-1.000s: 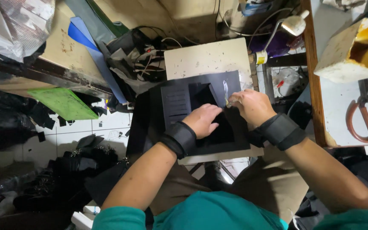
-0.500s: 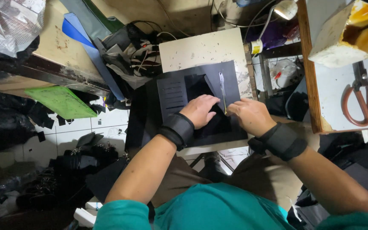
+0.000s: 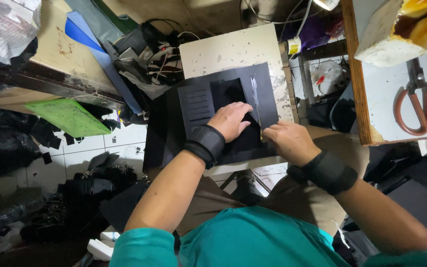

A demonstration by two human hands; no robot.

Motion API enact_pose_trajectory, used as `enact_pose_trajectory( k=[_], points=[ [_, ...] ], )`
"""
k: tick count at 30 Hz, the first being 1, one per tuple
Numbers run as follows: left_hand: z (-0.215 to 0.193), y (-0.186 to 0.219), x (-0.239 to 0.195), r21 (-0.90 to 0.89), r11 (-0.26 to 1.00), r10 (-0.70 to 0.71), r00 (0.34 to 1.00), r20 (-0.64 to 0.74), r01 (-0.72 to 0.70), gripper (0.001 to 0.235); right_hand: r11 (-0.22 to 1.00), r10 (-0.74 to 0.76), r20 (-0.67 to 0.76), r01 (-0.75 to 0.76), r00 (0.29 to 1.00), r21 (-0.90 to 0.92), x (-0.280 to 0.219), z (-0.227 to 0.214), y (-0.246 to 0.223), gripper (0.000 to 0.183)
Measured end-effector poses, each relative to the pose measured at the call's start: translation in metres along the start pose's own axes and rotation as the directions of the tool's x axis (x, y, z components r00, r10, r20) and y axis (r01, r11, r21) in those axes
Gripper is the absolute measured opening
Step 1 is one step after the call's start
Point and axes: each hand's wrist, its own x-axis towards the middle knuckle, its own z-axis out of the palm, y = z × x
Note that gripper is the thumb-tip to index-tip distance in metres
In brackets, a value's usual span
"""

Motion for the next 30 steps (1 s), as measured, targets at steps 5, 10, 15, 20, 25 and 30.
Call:
enact_pose_trajectory(
  k=[5, 10, 15, 20, 25, 30],
  points=[
    [-0.006, 0.004, 0.003, -0.01, 0.999, -0.032, 0.999, 0.031, 0.033, 0.04, 0.999, -0.018, 0.027, 0.019, 0.999, -0.027, -0.012, -0.002, -0.005, 0.018],
    [-0.005, 0.005, 0.006, -0.013, 0.998, -0.064, 0.997, 0.051, 0.065, 0.038, 0.997, 0.015, 0.039, -0.018, 0.999, 0.08, -0.022, -0.008, -0.004, 0.012],
    [-0.045, 0.037, 0.004, -0.016, 0.984, -0.173, 0.966, 0.192, 0.179, 0.091, 0.954, 0.117, 0.015, -0.116, 0.993, 0.276, -0.036, -0.053, 0.0, 0.01],
    [-0.02, 0.029, 0.023, 0.056, 0.965, -0.258, 0.966, 0.002, 0.258, 0.08, 0.898, 0.214, -0.058, -0.173, 0.975, 0.404, -0.05, -0.109, 0.004, 0.012],
    [-0.002, 0.021, 0.039, 0.166, 0.951, -0.252, 0.964, -0.078, 0.262, 0.08, 0.822, 0.306, -0.098, -0.211, 0.947, 0.53, -0.057, -0.127, 0.013, 0.024],
    [-0.003, 0.027, 0.051, 0.292, 0.914, -0.31, 0.949, 0.054, 0.282, 0.098, 0.783, 0.384, -0.165, -0.226, 0.908, 0.579, -0.061, -0.14, 0.019, 0.021]
  ],
)
